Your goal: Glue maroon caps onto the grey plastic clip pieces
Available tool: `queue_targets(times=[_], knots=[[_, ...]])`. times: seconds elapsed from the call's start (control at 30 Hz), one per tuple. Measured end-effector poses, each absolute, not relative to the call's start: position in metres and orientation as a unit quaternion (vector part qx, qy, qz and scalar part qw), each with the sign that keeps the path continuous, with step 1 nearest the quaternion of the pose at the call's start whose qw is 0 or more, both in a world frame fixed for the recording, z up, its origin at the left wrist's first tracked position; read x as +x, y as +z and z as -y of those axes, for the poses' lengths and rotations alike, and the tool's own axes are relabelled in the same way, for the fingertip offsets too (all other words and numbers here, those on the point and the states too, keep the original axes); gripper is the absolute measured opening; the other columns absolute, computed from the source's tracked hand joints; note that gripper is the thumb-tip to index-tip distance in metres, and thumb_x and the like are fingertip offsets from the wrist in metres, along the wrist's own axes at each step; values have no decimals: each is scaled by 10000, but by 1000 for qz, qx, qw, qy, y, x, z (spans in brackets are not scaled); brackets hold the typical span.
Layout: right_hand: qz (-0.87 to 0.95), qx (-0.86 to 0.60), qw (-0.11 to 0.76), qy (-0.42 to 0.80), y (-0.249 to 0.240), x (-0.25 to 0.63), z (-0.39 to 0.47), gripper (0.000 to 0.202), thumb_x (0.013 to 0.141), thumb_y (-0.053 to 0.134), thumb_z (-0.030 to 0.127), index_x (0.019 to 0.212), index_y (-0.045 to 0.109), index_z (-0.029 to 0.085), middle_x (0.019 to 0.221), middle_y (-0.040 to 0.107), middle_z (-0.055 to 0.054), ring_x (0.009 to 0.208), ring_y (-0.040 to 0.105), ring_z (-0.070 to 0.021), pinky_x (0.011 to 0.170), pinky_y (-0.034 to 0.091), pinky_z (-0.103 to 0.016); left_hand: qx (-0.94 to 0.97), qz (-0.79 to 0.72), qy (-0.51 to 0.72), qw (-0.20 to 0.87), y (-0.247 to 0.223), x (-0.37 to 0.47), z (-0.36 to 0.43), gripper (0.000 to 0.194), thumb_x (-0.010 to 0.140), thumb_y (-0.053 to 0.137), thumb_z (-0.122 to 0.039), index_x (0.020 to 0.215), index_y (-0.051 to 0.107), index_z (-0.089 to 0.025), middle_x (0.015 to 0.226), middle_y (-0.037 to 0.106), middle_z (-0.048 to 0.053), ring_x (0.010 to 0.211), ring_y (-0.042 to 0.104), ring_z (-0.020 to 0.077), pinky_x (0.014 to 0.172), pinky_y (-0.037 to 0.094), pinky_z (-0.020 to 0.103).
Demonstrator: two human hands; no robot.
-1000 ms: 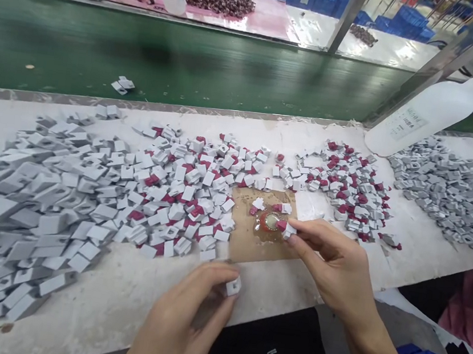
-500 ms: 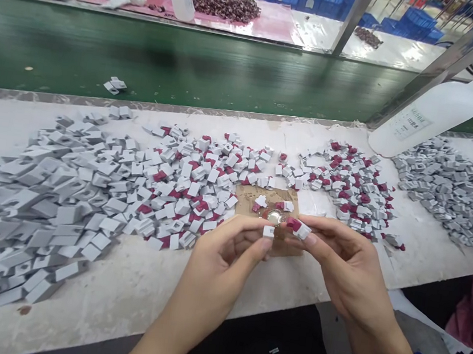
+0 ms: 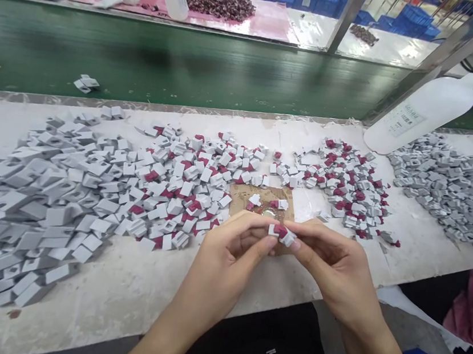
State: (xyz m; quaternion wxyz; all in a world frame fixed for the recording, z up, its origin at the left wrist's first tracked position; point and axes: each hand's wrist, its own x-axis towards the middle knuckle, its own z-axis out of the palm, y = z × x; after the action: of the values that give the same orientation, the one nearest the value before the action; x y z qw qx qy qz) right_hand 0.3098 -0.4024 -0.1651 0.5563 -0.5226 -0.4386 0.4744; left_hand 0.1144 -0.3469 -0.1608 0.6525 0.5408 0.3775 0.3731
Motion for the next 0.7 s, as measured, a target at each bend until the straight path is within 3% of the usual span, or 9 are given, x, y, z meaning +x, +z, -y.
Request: queue_targets(times=[0.13, 0.27, 0.33, 0.43, 0.53, 0.6, 0.7], knots=[[443, -491, 556, 504, -157, 309, 398, 132, 1031, 942, 298, 1152, 977, 337, 1049, 932, -37, 999, 934, -258, 882, 810, -361, 578, -372, 362, 629, -157, 109, 345, 100, 1079, 824, -305, 1135, 904, -324, 1109, 867, 19, 990, 861, 223, 899, 755, 328], [484, -491, 510, 515, -148, 314, 384, 165, 1067, 892, 327, 1212, 968, 339, 1210, 938, -49, 1107, 920, -276, 952, 799, -409, 629, -385, 286, 612, -134, 100, 326, 140, 1077, 788, -400, 1163, 870, -326, 1114, 880, 36, 994, 866, 268, 905, 754, 403], [543, -525, 473, 453, -142, 326, 368, 215, 1086, 855, 350, 1274, 957, 337, 1260, 929, -57, 1126, 901, -277, 959, 784, -420, 690, -403, 232, 554, -114, 98, 301, 195, 1061, 767, -449, 1172, 860, -318, 1100, 886, 43, 970, 852, 288, 850, 734, 419], [616, -619, 421, 244, -136, 363, 328, 275, 1078, 802, 303, 1310, 946, 277, 1261, 919, -95, 1092, 870, -294, 948, 752, -449, 776, -481, 172, 370, -85, 100, 241, 252, 1055, 730, -418, 1199, 851, -250, 1141, 877, 72, 1011, 818, 318, 852, 694, 436], [612, -714, 330, 86, -134, 414, 278, 363, 1034, 708, 161, 1313, 936, 204, 1330, 898, -142, 1096, 849, -318, 1036, 705, -499, 767, -584, 157, 215, -71, 107, 164, 288, 1116, 722, -344, 1322, 826, -172, 1278, 844, 91, 1172, 792, 308, 1036, 653, 433], [609, -745, 267, 58, -135, 443, 247, 420, 1004, 685, 133, 1350, 920, 170, 1369, 880, -171, 1108, 837, -332, 1084, 678, -522, 729, -639, 162, 183, -72, 110, 114, 294, 1102, 755, -289, 1352, 809, -144, 1310, 840, 135, 1135, 792, 312, 1051, 660, 471], [624, -746, 225, 61, -142, 470, 214, 424, 983, 732, 191, 1360, 925, 177, 1387, 856, -185, 1082, 818, -337, 1093, 663, -534, 699, -679, 158, 159, -81, 111, 58, 259, 1099, 765, -227, 1326, 789, -107, 1439, 804, 194, 1270, 762, 329, 1171, 620, 526]])
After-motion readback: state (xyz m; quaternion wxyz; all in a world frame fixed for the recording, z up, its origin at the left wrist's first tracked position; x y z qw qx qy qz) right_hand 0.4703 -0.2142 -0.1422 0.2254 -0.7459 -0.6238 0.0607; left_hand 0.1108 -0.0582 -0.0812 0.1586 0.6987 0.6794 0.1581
